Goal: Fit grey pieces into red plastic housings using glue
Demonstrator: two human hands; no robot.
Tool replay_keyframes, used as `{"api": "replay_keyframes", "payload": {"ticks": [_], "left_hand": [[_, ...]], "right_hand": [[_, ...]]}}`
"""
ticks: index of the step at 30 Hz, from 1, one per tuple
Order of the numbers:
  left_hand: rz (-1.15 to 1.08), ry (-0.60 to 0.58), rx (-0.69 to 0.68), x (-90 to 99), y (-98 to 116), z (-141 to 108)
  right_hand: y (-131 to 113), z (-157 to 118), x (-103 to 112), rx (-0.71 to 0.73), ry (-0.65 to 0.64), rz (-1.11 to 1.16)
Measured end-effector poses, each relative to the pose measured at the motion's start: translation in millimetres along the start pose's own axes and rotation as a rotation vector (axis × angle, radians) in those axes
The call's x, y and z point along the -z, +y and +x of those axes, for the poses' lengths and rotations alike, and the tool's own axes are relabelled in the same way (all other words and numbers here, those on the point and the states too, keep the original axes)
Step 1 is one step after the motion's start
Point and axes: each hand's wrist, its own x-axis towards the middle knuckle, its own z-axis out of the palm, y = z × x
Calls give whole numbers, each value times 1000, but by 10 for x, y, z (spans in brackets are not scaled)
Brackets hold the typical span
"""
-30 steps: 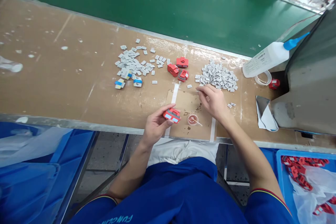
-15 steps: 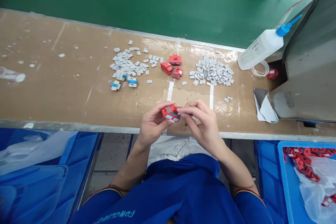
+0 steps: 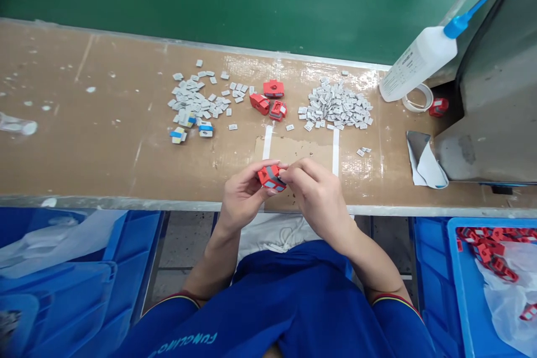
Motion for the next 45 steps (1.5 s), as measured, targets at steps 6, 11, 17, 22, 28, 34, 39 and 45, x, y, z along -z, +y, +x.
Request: {"api": "replay_keyframes", "payload": {"ticks": [6,11,17,22,28,34,39,45], "left_hand": [[92,55,-4,11,52,-3],[182,55,-58,26,170,-27],[128,-13,-168,23,189,8],[172,-18,-213,39,141,-1],[250,-19,-219,52,134,-3],[235,-14,-183,66,166,-3],[170,70,-162,60,199,-7],[105,90,-159,26,183,-14]], "right_hand": [[-181,-91,-242,0,165,-238],[-191,-140,-277,-110,197,-18],[-136,-83,-197,-228,225,358],[-155,-97,-178,-172,235,275],[-157,-113,-114,-123,190,83],[-199,-73,-138,-50,155,-84],[-237,-39,-299,-144,315,133],[-239,-66,-355,-109,332,127]]}}
